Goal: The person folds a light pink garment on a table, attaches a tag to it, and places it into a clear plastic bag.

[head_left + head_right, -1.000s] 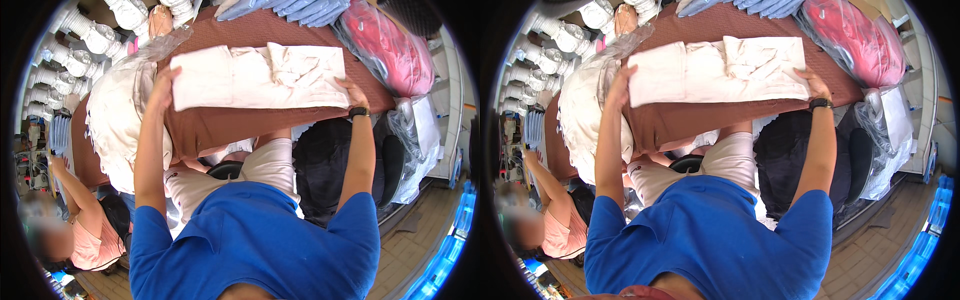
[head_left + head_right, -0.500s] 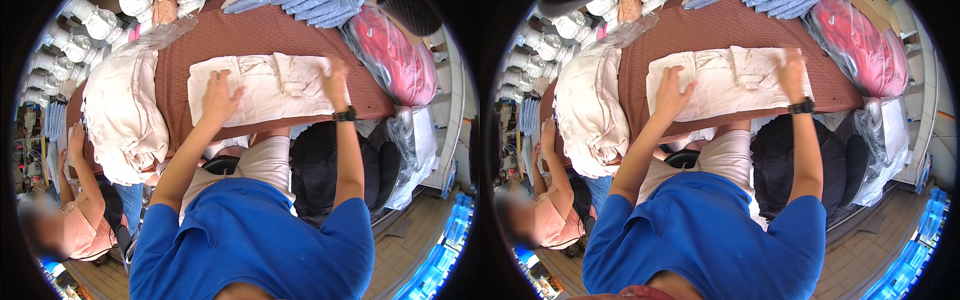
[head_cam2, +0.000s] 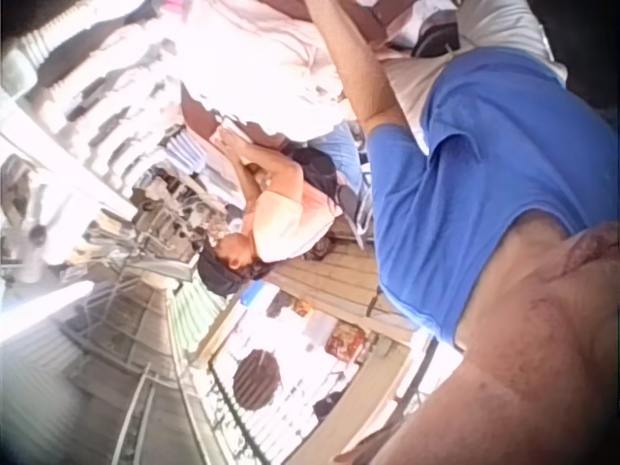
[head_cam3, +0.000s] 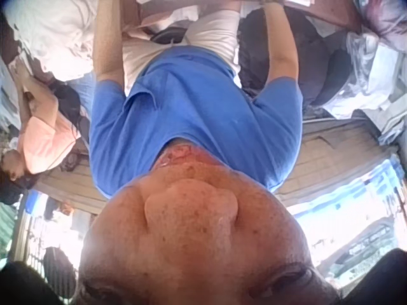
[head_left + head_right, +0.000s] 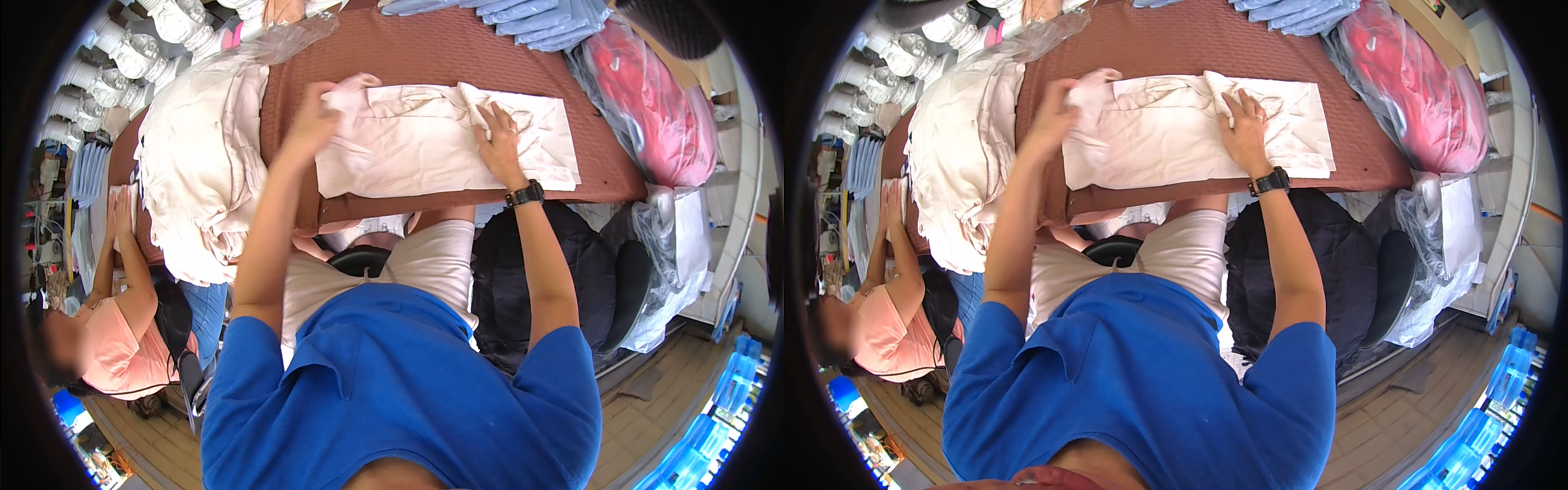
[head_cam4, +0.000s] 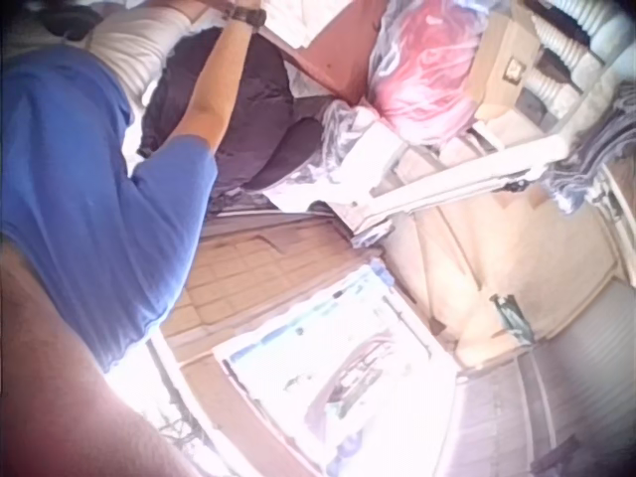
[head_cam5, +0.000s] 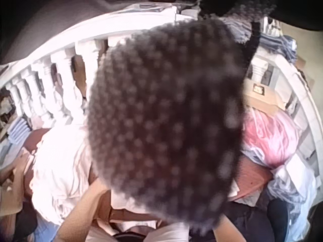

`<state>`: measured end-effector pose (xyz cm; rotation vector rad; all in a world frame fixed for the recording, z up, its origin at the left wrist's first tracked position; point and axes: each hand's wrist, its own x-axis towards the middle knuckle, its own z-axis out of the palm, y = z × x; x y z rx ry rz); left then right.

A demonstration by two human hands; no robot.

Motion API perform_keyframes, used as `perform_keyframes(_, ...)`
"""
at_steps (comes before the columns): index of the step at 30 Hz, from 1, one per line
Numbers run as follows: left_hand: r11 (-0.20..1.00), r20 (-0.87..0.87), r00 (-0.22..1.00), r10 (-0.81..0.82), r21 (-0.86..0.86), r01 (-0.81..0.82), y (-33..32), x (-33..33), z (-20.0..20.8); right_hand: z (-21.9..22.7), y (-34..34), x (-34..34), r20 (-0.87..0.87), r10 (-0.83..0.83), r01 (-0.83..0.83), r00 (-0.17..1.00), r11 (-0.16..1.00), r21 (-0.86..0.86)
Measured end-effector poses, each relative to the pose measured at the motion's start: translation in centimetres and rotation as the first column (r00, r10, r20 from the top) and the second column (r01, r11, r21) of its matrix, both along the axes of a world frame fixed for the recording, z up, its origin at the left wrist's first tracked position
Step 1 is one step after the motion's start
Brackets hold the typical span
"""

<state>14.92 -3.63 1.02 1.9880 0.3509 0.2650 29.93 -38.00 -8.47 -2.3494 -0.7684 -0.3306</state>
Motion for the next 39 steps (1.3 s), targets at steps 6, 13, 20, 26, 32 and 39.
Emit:
perform_keyframes(6,0.93,-0.108,0.939,0.326,0.215,-0.298,13.7,-10.5,4.4,2.9,-0.2,0.2,-0.363,-0.076,0.185,0.929,0.944,0.275)
perform_keyframes(13,0.719,0.204,0.946,0.251,0.615,-0.323,14.2,-11.5,1.2,8.3,-7.0,7.3,-0.543,0.076,0.227,0.836,0.854,0.469)
perform_keyframes(20,0.738,0.005,0.953,-0.303,0.634,0.232,11.0,-4.6,-0.2,15.8,-6.9,13.6,-0.535,0.146,0.008,0.832,0.962,0.274)
perform_keyframes(26,0.75,-0.177,0.943,-0.282,0.572,0.332,14.2,-2.7,-3.5,15.9,-6.9,17.0,-0.247,-0.028,-0.049,0.969,0.954,-0.297)
perform_keyframes(32,0.69,-0.169,0.961,-0.217,0.67,0.273,13.0,-4.4,0.3,10.9,-0.5,7.3,0.166,0.469,-0.425,0.867,0.872,-0.241)
perform_keyframes(39,0.647,-0.144,0.932,-0.331,0.685,0.336,10.9,-10.3,6.3,8.6,2.0,0.2,-0.151,0.473,-0.495,0.868,0.848,-0.191)
